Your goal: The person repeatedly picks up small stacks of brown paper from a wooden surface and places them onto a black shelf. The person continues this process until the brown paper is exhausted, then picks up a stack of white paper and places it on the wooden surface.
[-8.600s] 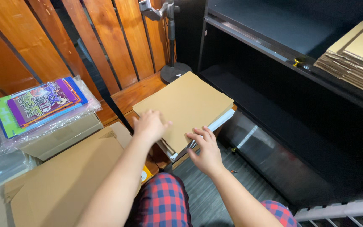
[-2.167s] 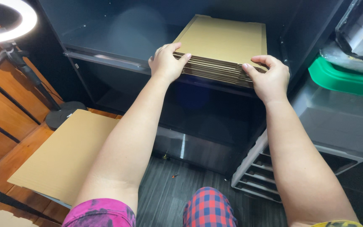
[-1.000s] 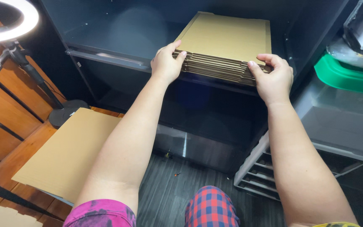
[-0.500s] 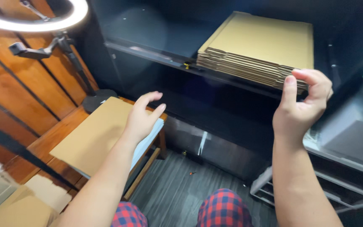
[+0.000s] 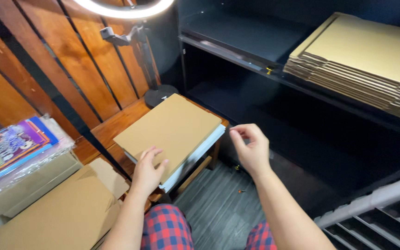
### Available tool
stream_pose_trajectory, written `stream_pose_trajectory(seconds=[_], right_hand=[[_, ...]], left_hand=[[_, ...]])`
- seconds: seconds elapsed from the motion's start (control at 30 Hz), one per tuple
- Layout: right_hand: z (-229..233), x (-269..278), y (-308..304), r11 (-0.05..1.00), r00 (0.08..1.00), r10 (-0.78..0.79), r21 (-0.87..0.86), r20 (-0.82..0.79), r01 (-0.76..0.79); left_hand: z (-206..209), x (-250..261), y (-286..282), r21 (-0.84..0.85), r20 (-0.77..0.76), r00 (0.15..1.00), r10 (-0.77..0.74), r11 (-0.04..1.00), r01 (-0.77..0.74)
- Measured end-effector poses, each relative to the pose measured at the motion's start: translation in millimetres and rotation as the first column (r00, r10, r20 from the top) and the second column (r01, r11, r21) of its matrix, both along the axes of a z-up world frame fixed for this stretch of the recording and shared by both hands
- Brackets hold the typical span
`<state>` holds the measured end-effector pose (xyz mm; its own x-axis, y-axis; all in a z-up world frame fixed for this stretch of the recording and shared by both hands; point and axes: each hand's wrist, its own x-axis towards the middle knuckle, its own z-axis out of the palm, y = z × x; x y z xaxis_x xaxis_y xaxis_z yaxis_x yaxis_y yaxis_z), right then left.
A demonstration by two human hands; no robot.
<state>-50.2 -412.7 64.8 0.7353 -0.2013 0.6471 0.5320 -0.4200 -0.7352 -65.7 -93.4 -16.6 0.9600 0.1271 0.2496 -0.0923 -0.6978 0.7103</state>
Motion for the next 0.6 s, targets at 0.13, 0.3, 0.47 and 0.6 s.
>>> stream_pose_trajectory(seconds=[0.13, 0.3, 0.47, 0.6], right_hand=[[-24.7, 7.4, 49.1, 0.996, 0.994, 0.066, -0.054, -0.084, -0.071], [-36.3, 5.0, 93.2, 0.969, 0.949, 0.153, -0.147, -0.276, -0.199], [-53.0, 8.8, 115.9, 0.877, 0.919, 0.137, -0.386, -0.371, -0.287], [-56.6, 5.2, 128.0, 0.803, 0.899, 0.19, -0.465, -0.394, -0.373]], left_hand=[[9.7, -8.8, -2.6, 0.063, -0.055, 0.998, -0.022, 0.998, 0.026], [53.6, -30.6, -16.2, 0.222, -0.28, 0.957, -0.08, 0.964, 0.145], [35.9, -27.0, -12.4, 0.289, -0.276, 0.957, -0.088, 0.942, 0.17], [37.7, -27.1, -12.4, 0.301, -0.317, 0.945, -0.087, 0.935, 0.187]])
